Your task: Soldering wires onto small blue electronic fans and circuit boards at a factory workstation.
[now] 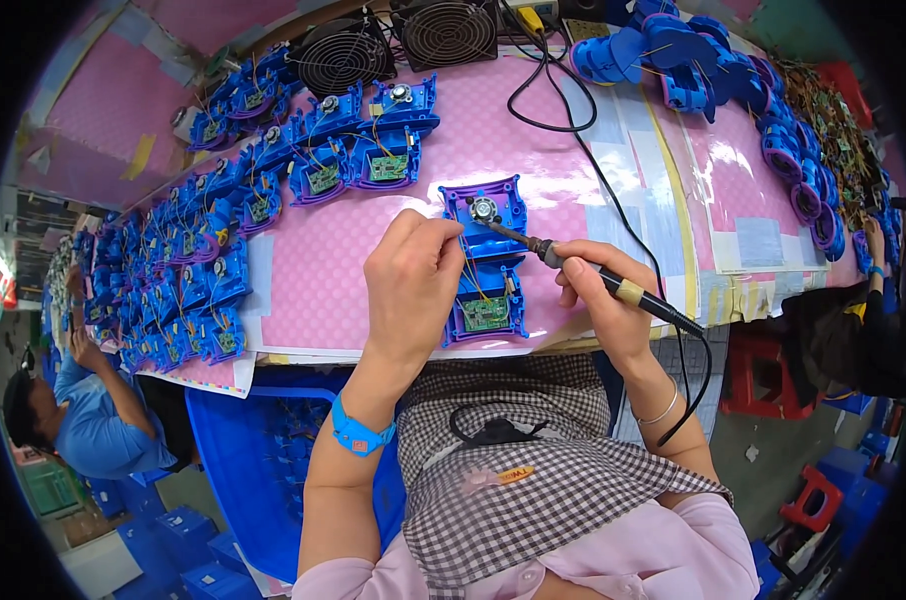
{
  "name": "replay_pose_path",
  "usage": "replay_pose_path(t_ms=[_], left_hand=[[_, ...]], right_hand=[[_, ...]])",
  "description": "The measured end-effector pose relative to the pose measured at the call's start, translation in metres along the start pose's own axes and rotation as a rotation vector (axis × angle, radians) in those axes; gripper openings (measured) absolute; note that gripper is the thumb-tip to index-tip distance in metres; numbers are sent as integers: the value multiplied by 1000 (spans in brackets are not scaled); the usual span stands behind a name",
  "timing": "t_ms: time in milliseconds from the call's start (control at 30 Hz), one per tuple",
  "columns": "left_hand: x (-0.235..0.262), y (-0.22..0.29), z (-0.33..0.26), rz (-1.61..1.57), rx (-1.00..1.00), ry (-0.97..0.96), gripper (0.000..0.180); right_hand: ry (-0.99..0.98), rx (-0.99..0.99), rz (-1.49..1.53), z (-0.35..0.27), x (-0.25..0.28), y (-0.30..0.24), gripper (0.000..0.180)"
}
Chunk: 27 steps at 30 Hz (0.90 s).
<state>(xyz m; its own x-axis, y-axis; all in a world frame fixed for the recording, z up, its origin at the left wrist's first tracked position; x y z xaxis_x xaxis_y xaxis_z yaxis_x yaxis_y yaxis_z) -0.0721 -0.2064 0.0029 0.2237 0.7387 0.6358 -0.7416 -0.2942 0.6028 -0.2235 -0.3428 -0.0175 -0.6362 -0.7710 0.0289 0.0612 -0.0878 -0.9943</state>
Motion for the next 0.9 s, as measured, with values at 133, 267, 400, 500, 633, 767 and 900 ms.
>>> replay_pose_path(t_ms=[133,267,400,500,633,767,900], left_hand=[[-1,0,-2,-11,5,-13,13],[-3,2,0,-3,-14,-13,12],[-5,3,2,9,-21,-25,11],[-4,4,1,29,-37,-17,12],[-1,12,0,125,-43,-18,14],[-11,19,2,225,-101,-42,13],[-19,20,4,257,-106,-64,11]], right_hand=[[-2,-2,15,0,-1,0,18],[4,-7,-25,-1,0,0,18],[-6,68,-59,-1,-1,-2,19],[2,133,-106,-2,3,-5,18],[73,97,-60,0,18,-15,18],[32,90,-129,9,26,-17,18],[-6,93,-146,11,24,-12,17]])
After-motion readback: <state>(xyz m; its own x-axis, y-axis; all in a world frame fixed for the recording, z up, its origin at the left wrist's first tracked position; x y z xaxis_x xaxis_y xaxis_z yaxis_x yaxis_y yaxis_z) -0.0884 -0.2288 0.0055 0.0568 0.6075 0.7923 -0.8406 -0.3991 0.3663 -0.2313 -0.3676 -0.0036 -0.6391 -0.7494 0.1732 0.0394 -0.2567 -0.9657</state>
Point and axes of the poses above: each hand's wrist, its own z-axis towards the middle knuckle, its own x-axis out of the back of the hand, y = z × x, the point moved 3 cm from there along z, towards the middle knuckle, and after that the axes turned 3 degrees about z, right-handed, at the moved point
